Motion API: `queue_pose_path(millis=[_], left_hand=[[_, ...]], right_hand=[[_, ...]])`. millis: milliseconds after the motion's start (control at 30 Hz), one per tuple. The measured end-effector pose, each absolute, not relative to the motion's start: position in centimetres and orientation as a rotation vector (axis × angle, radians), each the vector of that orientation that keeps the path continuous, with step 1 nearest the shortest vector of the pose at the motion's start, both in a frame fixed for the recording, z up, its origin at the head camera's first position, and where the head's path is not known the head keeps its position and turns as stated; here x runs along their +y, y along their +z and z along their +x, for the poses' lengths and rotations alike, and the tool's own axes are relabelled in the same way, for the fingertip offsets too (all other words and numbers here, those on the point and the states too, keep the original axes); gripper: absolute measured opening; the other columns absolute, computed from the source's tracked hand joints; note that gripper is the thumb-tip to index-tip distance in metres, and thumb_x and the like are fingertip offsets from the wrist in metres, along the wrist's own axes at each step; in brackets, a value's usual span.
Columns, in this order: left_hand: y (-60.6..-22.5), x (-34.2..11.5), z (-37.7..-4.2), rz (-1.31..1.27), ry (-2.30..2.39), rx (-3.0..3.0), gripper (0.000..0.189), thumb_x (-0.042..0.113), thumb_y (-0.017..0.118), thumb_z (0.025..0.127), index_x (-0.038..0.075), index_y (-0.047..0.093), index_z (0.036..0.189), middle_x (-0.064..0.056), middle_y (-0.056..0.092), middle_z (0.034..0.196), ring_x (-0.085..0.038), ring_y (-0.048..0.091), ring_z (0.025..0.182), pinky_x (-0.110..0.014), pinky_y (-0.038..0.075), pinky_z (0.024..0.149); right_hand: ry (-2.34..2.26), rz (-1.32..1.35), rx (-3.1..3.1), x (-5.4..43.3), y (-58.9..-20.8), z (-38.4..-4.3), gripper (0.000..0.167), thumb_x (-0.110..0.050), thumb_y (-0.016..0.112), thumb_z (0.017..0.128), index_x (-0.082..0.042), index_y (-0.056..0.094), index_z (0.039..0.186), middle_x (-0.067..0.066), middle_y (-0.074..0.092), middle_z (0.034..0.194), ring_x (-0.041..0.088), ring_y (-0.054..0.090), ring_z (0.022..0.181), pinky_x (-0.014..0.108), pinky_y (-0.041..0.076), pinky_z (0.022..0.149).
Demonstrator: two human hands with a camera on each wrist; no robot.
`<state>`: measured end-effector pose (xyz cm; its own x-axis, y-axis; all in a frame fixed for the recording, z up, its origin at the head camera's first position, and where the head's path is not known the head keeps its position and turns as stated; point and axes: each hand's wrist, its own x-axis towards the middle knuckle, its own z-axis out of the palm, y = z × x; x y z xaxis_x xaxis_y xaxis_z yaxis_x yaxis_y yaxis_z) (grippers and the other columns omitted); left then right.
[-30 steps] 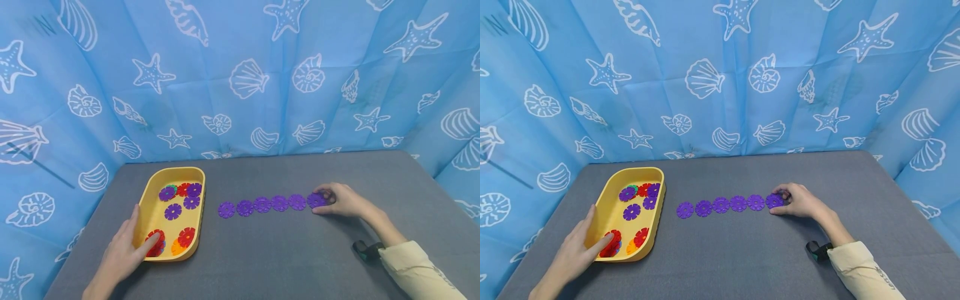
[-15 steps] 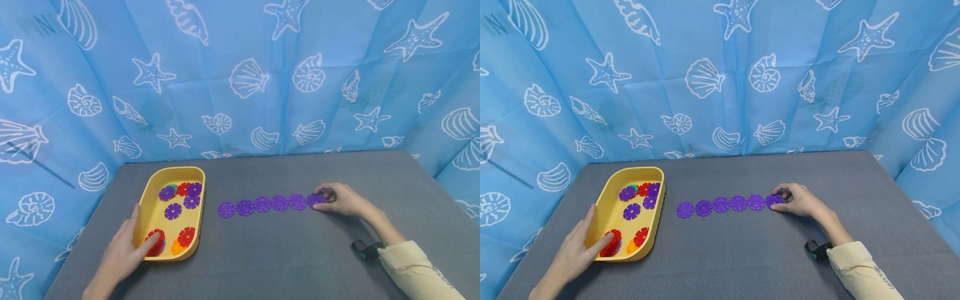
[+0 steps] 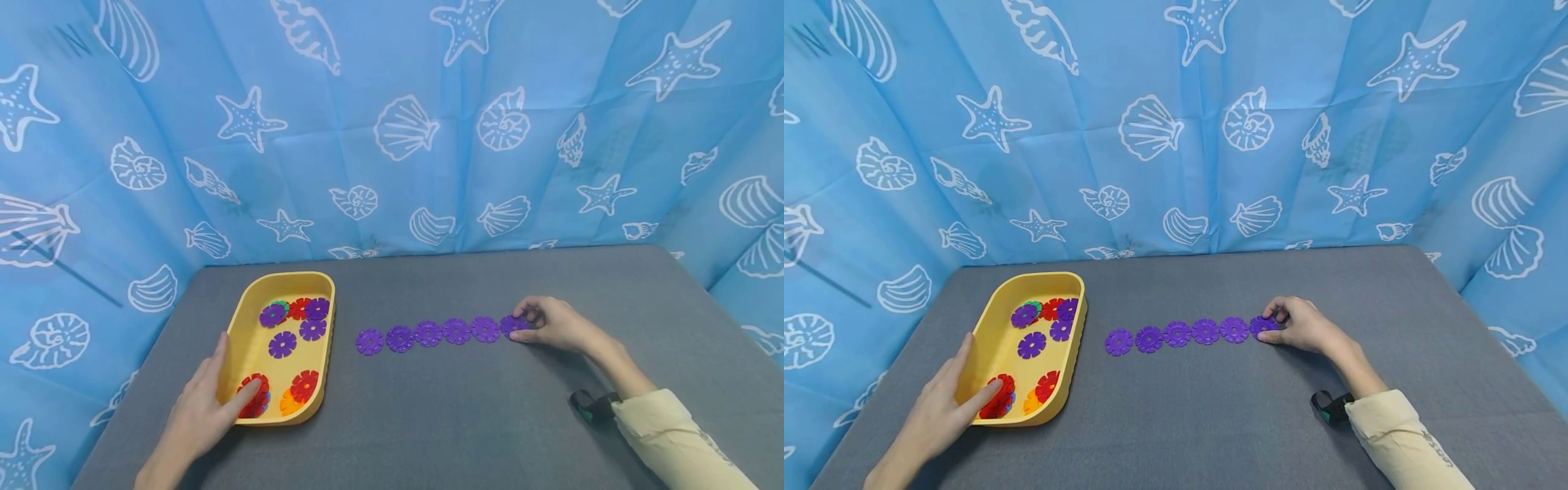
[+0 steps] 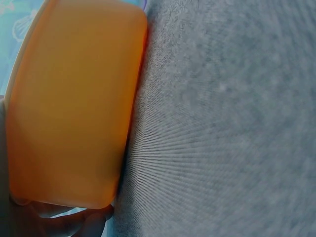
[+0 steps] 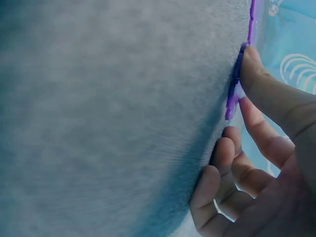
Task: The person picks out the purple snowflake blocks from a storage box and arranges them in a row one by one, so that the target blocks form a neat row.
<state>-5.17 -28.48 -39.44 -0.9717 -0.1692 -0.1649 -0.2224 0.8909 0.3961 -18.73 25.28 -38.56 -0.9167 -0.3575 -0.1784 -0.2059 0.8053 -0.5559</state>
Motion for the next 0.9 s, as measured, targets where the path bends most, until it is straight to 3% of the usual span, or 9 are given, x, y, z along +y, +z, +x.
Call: queue_pose_path(millis=[333, 700, 800, 900], left_hand=[[-39.5, -28.5, -5.2, -0.306, 0.637, 2.934, 0.114, 0.063, 0.065, 0.09, 0.013, -0.005, 0.165, -0.029, 0.044, 0.144, -0.035, 0.055, 0.112, -0.057, 0.058, 0.094], [-39.4, -28.5, -5.2, -0.298, 0.646, 2.933, 0.113, 0.063, 0.065, 0.09, 0.013, -0.004, 0.165, -0.029, 0.044, 0.144, -0.035, 0.055, 0.112, -0.056, 0.059, 0.093], [-39.5, -28.5, -5.1, -0.297, 0.645, 2.937, 0.113, 0.063, 0.065, 0.09, 0.013, -0.003, 0.165, -0.029, 0.045, 0.143, -0.034, 0.055, 0.111, -0.055, 0.059, 0.092], [-39.5, -28.5, -5.1, -0.292, 0.648, 2.943, 0.113, 0.063, 0.065, 0.091, 0.013, -0.003, 0.165, -0.028, 0.045, 0.143, -0.034, 0.055, 0.111, -0.055, 0.059, 0.092]], right_hand=[[-0.768, -0.393, 2.67, 25.1, -38.1, -19.3, 0.041, -0.028, 0.084, 0.084, -0.002, 0.066, 0.11, 0.014, 0.062, 0.097, 0.019, 0.054, 0.079, 0.03, 0.044, 0.065], [-0.785, -0.462, 2.736, 24.9, -38.2, -18.9, 0.044, -0.028, 0.086, 0.08, -0.001, 0.07, 0.11, 0.017, 0.069, 0.1, 0.021, 0.063, 0.083, 0.034, 0.052, 0.068], [-0.781, -0.526, 2.8, 24.4, -37.9, -18.7, 0.04, -0.025, 0.086, 0.08, -0.001, 0.071, 0.109, 0.017, 0.072, 0.1, 0.026, 0.067, 0.087, 0.042, 0.057, 0.073], [-0.796, -0.587, 2.871, 23.4, -37.5, -18.3, 0.034, -0.022, 0.085, 0.082, -0.002, 0.072, 0.106, 0.015, 0.073, 0.097, 0.023, 0.067, 0.083, 0.041, 0.057, 0.073]])
